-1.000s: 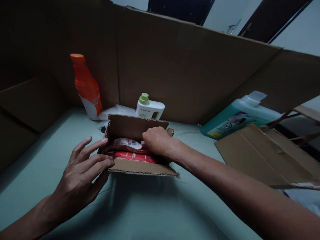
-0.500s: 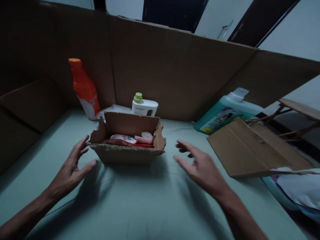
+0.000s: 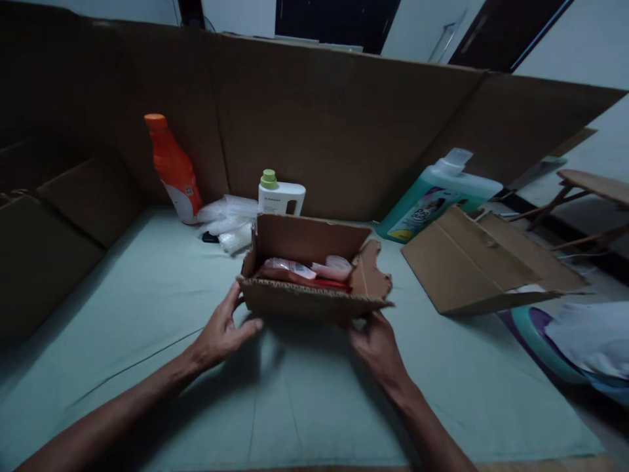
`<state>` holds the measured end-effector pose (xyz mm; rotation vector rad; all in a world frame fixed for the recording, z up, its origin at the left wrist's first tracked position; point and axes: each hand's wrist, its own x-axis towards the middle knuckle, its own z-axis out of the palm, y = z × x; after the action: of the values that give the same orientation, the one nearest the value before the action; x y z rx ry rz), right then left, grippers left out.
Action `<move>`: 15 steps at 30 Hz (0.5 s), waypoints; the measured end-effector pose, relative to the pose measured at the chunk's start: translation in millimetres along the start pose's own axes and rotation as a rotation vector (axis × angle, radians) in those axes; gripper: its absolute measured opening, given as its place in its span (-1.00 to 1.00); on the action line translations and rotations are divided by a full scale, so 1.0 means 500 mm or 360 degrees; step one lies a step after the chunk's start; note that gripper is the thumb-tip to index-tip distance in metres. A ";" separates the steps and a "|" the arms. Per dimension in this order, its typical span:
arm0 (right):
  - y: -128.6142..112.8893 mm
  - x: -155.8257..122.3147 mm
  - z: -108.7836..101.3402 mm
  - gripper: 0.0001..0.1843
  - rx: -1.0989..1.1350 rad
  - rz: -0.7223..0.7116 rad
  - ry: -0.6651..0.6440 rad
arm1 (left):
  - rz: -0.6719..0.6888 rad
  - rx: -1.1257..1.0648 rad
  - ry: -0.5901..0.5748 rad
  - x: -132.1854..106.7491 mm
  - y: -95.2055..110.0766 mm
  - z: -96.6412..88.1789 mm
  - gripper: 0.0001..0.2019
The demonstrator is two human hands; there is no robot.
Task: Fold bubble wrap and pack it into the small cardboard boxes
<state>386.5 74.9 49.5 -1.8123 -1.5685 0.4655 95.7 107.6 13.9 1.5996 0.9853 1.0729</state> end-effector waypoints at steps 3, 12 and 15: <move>-0.012 -0.070 -0.006 -0.67 0.0015 -0.0040 0.0013 | -0.0067 0.0089 -0.0050 -0.071 0.014 -0.007 -0.20; -0.045 0.003 0.063 -0.58 0.0436 -0.0360 -0.0502 | -0.0053 0.0687 0.0206 -0.329 -0.003 -0.063 -0.30; -0.023 0.032 0.047 -0.47 0.0566 -0.0290 -0.0249 | -0.0068 0.0682 0.0358 -0.316 -0.010 -0.071 -0.36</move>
<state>366.0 97.0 43.8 -1.3798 -1.6177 0.7609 14.9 -29.7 -15.5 1.8104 1.4714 1.0775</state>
